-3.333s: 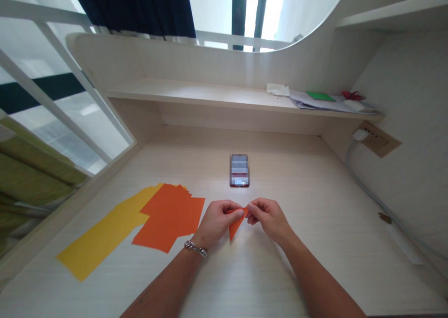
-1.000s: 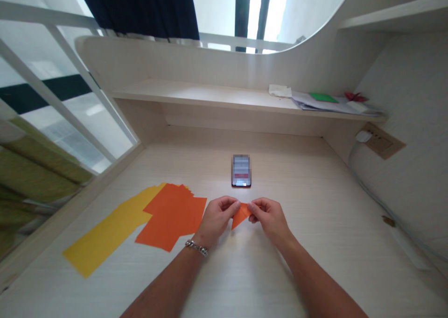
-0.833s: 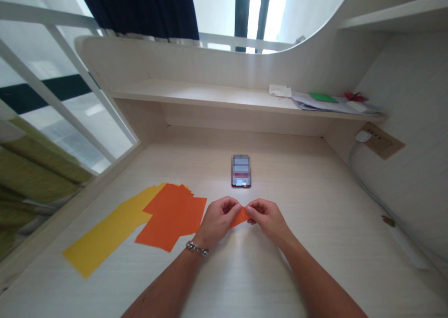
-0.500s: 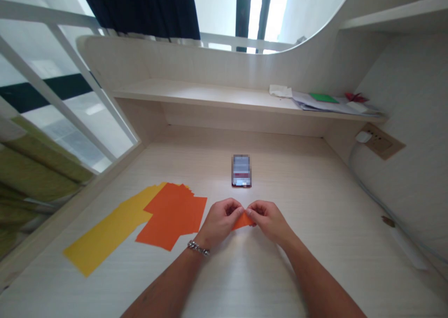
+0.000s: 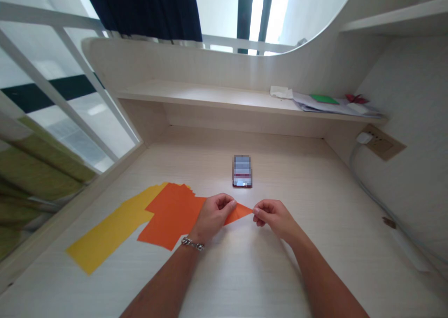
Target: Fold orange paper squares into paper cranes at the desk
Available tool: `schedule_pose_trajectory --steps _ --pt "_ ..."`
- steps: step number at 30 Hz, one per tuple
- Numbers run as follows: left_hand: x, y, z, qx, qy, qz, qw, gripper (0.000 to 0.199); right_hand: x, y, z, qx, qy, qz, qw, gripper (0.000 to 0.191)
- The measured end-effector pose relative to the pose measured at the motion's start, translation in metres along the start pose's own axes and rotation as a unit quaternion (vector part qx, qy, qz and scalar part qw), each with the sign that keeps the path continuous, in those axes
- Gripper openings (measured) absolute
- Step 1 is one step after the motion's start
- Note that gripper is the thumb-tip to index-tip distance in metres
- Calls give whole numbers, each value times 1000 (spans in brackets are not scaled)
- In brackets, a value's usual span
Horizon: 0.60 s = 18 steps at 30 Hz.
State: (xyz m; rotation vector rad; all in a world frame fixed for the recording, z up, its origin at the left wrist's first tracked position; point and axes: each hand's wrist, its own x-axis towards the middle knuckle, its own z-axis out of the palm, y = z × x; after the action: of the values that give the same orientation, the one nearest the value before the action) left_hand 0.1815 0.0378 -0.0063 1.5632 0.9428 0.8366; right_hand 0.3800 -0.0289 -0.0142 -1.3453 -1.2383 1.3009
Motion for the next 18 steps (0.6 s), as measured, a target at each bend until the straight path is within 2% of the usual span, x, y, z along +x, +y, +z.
schedule_pose_trajectory --steps 7,13,18 --pt "-1 1 -3 15 19 14 1000 19 0 -3 -5 7 34 -20 999 25" --pt "-2 3 3 10 -10 2 1000 21 -1 -5 7 -13 -7 -27 1000 24" --pt "-1 0 1 16 4 7 1000 23 -1 -5 4 58 -8 12 998 31"
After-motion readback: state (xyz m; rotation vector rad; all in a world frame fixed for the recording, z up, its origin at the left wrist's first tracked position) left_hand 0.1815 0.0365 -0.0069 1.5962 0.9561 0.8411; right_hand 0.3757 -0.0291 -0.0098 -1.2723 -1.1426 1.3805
